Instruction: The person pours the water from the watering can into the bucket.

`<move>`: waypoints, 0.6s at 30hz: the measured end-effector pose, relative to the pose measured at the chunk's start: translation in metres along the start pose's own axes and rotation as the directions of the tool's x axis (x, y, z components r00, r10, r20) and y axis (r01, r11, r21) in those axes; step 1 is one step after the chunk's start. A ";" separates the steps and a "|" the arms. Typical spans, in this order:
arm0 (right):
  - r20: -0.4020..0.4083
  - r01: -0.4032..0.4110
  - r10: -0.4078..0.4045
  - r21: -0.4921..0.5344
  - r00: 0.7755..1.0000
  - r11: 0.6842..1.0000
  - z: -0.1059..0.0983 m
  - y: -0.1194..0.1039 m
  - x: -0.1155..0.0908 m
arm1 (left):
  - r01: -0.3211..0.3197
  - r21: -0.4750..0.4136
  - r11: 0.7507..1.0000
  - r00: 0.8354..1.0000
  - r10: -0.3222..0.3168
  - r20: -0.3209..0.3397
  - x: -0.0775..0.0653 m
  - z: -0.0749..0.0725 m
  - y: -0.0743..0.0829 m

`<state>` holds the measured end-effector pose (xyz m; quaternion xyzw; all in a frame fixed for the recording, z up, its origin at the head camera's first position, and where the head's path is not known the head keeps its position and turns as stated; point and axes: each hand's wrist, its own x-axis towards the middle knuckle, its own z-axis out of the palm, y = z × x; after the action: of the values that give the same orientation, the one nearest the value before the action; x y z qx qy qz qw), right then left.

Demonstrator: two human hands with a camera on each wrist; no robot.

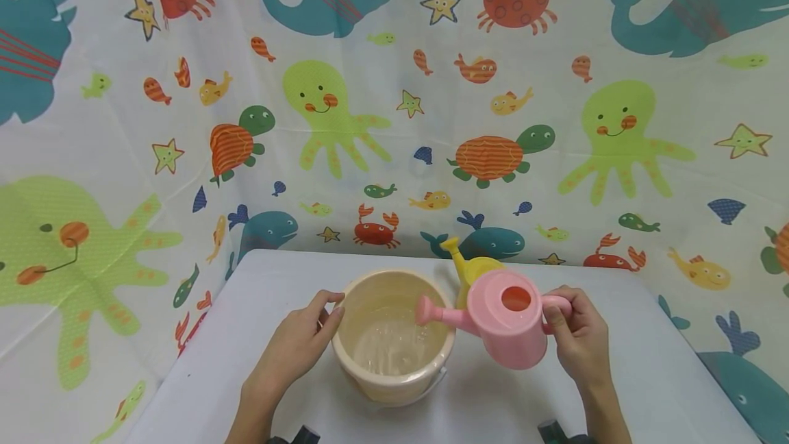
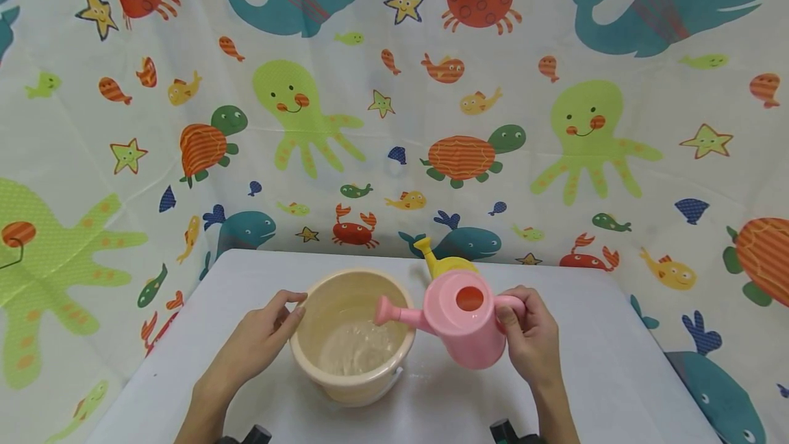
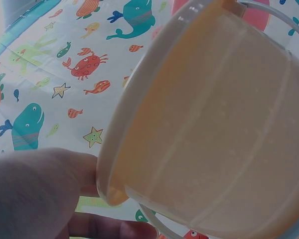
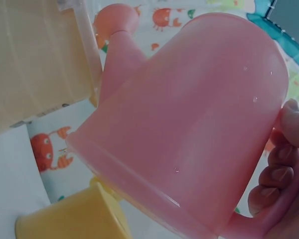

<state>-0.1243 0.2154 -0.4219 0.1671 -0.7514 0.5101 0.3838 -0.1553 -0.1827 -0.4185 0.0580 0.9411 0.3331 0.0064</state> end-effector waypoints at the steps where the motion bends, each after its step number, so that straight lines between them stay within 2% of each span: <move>1: 0.001 0.001 -0.001 0.000 1.000 1.000 0.000 0.000 0.000 | -0.001 0.000 1.000 1.000 0.001 0.000 0.000 0.000 0.000; 18: -0.001 -0.002 0.002 -0.031 1.000 1.000 0.000 -0.002 0.000 | 0.004 -0.011 1.000 1.000 -0.004 0.003 0.000 0.000 0.000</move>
<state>-0.1229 0.2147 -0.4209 0.1602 -0.7593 0.4987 0.3861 -0.1554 -0.1828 -0.4187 0.0566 0.9393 0.3382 0.0087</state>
